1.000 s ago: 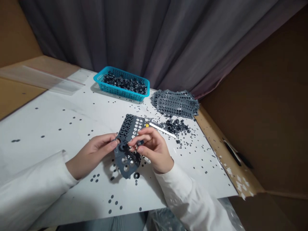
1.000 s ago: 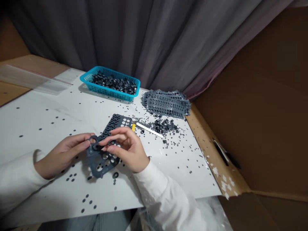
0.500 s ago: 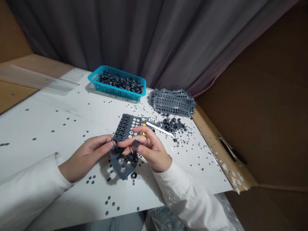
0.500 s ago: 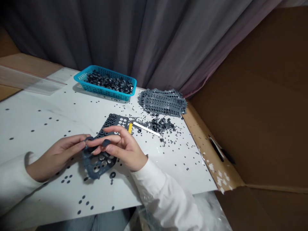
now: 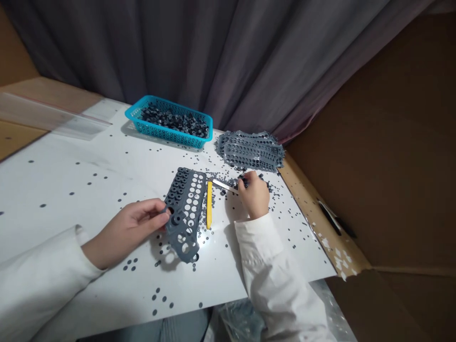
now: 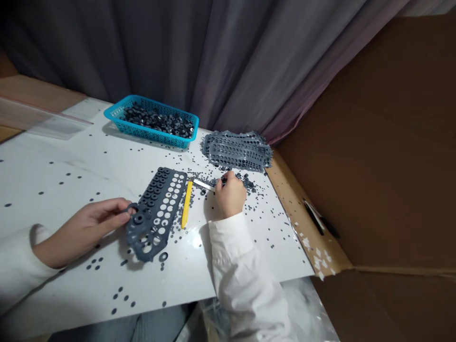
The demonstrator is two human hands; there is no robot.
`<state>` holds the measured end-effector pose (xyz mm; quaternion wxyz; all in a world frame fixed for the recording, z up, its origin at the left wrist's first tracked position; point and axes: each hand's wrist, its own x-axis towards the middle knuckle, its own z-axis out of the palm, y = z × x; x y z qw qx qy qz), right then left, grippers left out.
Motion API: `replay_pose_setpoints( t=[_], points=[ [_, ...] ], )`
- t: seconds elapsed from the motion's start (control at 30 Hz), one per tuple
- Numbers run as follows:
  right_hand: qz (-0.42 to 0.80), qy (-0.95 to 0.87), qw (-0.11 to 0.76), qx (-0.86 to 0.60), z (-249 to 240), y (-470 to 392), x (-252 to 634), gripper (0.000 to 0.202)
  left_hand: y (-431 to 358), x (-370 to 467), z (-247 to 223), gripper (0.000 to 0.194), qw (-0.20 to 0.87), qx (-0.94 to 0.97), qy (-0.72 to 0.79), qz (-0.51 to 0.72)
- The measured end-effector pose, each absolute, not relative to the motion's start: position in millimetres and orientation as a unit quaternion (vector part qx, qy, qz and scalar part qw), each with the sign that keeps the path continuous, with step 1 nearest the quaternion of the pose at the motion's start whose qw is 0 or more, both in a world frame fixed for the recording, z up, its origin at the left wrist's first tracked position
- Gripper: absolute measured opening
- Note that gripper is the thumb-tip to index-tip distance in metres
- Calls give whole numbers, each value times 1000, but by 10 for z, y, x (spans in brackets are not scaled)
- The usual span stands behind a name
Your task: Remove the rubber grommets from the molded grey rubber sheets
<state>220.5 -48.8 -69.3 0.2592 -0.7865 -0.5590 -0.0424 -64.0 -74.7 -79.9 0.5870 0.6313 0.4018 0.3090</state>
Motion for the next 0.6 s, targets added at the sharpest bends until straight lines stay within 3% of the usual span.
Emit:
replay_pose_setpoints(
  t=[0.07, 0.17, 0.23, 0.33, 0.43, 0.6],
  points=[
    [-70, -548, 244, -797, -673, -498, 2240, 18, -751, -617, -776, 22, 596, 626, 402, 304],
    [-60, -627, 357, -690, -574, -597, 2055, 14, -764, -578, -744, 22, 607, 607, 403, 317],
    [38, -715, 412, -564, -506, -707, 1829, 13, -774, -559, -737, 22, 610, 601, 402, 326],
    [181, -812, 353, -429, -479, -882, 1497, 16, -785, -554, -757, 21, 589, 625, 399, 320],
    [177, -851, 278, -409, -534, -982, 1314, 25, -792, -566, -795, 22, 546, 674, 398, 299],
    [164, -853, 223, -442, -589, -983, 1295, 26, -801, -590, -834, 22, 509, 713, 395, 276]
  ],
)
